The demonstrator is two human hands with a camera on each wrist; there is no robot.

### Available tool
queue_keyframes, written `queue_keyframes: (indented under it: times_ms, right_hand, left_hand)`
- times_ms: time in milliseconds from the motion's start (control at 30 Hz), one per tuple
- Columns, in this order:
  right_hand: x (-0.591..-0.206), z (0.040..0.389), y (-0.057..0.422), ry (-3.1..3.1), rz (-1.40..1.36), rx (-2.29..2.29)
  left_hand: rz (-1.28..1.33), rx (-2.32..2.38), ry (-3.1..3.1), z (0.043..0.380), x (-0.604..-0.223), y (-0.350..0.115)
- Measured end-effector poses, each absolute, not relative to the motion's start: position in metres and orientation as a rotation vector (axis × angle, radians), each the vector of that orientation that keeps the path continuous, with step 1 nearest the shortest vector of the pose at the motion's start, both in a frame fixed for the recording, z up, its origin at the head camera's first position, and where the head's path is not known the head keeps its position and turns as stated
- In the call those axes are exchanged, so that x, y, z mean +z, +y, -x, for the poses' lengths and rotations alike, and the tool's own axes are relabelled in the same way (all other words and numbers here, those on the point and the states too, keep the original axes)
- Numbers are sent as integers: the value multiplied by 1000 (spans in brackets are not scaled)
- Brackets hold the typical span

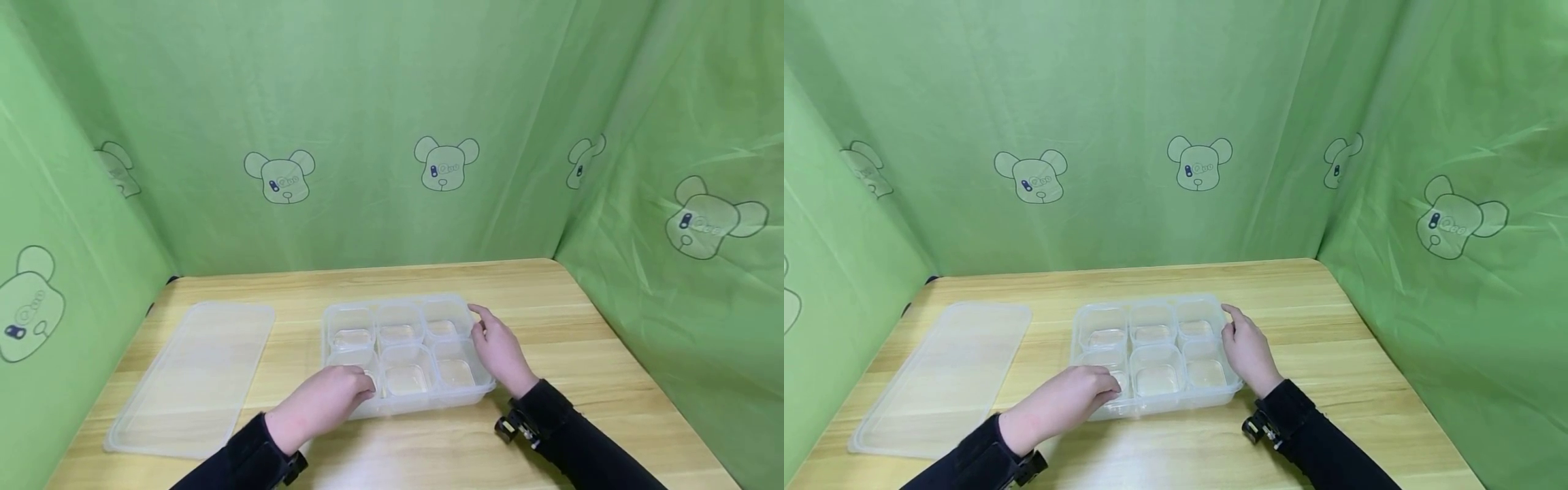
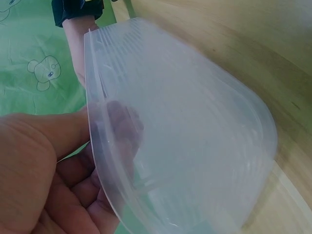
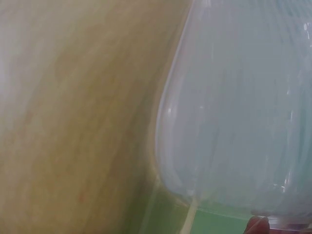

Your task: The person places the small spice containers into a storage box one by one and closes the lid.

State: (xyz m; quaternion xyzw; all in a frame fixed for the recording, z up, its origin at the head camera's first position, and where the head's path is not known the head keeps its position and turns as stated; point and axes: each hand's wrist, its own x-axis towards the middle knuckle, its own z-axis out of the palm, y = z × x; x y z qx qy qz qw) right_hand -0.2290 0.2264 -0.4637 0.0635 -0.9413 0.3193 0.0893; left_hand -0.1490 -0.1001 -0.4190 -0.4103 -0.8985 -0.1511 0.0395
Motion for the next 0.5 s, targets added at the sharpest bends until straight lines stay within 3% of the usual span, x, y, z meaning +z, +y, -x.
queue_keyframes:
  times_ms: [500]
  right_hand:
    - [-462, 229, 225, -2805, -182, 964]
  left_hand:
    - [1225, -435, -2734, 148, -420, -102]
